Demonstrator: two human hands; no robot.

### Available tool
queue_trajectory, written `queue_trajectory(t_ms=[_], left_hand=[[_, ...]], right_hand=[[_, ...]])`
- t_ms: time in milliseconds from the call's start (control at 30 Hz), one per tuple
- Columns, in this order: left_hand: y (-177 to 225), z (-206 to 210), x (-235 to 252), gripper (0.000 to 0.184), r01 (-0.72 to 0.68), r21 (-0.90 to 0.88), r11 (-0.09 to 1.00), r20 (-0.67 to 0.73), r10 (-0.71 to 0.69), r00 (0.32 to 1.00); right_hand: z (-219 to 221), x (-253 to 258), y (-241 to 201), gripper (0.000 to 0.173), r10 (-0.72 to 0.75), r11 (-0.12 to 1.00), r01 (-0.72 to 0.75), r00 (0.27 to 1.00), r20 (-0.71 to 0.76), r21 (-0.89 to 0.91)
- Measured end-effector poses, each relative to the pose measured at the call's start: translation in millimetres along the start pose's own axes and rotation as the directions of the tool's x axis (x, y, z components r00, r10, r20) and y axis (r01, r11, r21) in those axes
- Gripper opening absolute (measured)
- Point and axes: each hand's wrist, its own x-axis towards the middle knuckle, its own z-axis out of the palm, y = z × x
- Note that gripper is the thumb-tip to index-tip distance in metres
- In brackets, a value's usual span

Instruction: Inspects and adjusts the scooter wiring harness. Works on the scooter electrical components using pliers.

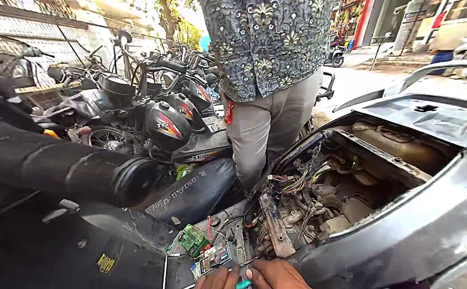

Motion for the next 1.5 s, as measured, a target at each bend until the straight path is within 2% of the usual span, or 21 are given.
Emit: queue_trajectory(t_ms=[100,167,200,267,300,367,467,567,633,767,800,867,900,933,967,1033,1067,1167,1267,1400,1500], left_hand=[[-10,-3,13,0.073,0.217,-0.023,0.976,-0.291,-0.215,0.932],[-12,3,18,0.086,0.257,-0.402,0.879,-0.382,-0.416,0.825],[-5,6,18,0.087,0.188,-0.677,0.711,-0.291,-0.493,0.820],[11,8,31,0.080,0.076,-0.990,0.120,0.016,-0.434,0.901],[18,9,43,0.082,0.077,-0.986,-0.146,0.120,-0.320,0.940],[35,3,67,0.074,0.086,-0.910,-0.406,0.169,-0.174,0.970],[52,-9,94,0.035,0.096,-0.928,-0.360,0.196,-0.251,0.948],[45,-8,107,0.032,0.088,-0.930,-0.357,0.201,-0.291,0.935],[30,-1,110,0.032,0.120,-0.948,-0.294,0.220,-0.335,0.916],[7,11,107,0.042,0.493,-0.825,-0.278,0.566,-0.393,0.725],[4,8,110,0.054,0.491,-0.839,-0.235,0.544,-0.383,0.747],[1,-5,117,0.076,0.313,-0.949,-0.023,0.293,-0.417,0.860],[-1,-10,122,0.081,0.232,-0.971,0.065,0.178,-0.454,0.873],[-5,-11,126,0.076,0.207,-0.977,0.053,0.153,-0.502,0.851],[-8,-4,128,0.061,0.237,-0.970,-0.051,0.226,-0.540,0.810],[-14,13,128,0.028,0.394,-0.878,-0.273,0.479,-0.469,0.743],[-13,19,128,0.026,0.436,-0.842,-0.319,0.538,-0.424,0.729],[2,5,130,0.037,0.314,-0.944,-0.103,0.322,-0.501,0.803],[12,-17,128,0.044,0.133,-0.991,0.028,0.115,-0.349,0.930],[33,-18,121,0.031,0.108,-0.994,0.003,0.106,-0.153,0.983],[46,-15,117,0.031,0.229,-0.968,0.102,0.206,-0.198,0.958]], right_hand=[[-13,3,-1,0.054,0.095,0.983,-0.058,0.973,-0.212,0.173],[-18,8,1,0.053,0.204,0.915,-0.068,0.929,-0.310,0.397],[-19,10,2,0.052,0.239,0.876,-0.049,0.909,-0.342,0.481],[-19,12,0,0.050,0.259,0.830,0.010,0.879,-0.401,0.558],[-18,12,-2,0.048,0.254,0.820,0.039,0.869,-0.425,0.571],[-15,10,-4,0.046,0.242,0.811,0.069,0.865,-0.440,0.581],[-15,12,-2,0.046,0.225,0.815,0.090,0.862,-0.455,0.573],[-43,10,5,0.045,0.115,0.970,0.012,0.857,-0.503,0.243],[-58,10,11,0.040,0.027,0.997,0.020,0.820,-0.572,0.076],[-64,6,18,0.030,0.057,0.935,0.129,0.863,-0.501,0.329],[-65,6,15,0.032,0.094,0.892,0.132,0.881,-0.463,0.433],[-69,3,10,0.038,0.131,0.815,0.135,0.904,-0.406,0.564],[-70,1,8,0.040,0.133,0.772,0.160,0.906,-0.403,0.615],[-72,-1,7,0.041,0.126,0.735,0.190,0.905,-0.406,0.651],[-74,-2,5,0.041,0.112,0.703,0.220,0.905,-0.410,0.676],[-80,-7,0,0.037,0.064,0.709,0.275,0.892,-0.448,0.649],[-84,-9,-1,0.036,0.031,0.761,0.304,0.865,-0.500,0.573],[-99,-15,1,0.032,-0.106,0.910,0.343,0.740,-0.665,0.236],[-110,-15,6,0.032,-0.171,0.943,0.325,0.657,-0.734,0.071],[-110,-9,19,0.032,-0.116,0.934,0.325,0.664,-0.739,0.146],[-107,-6,24,0.031,-0.082,0.915,0.343,0.673,-0.735,0.212]])
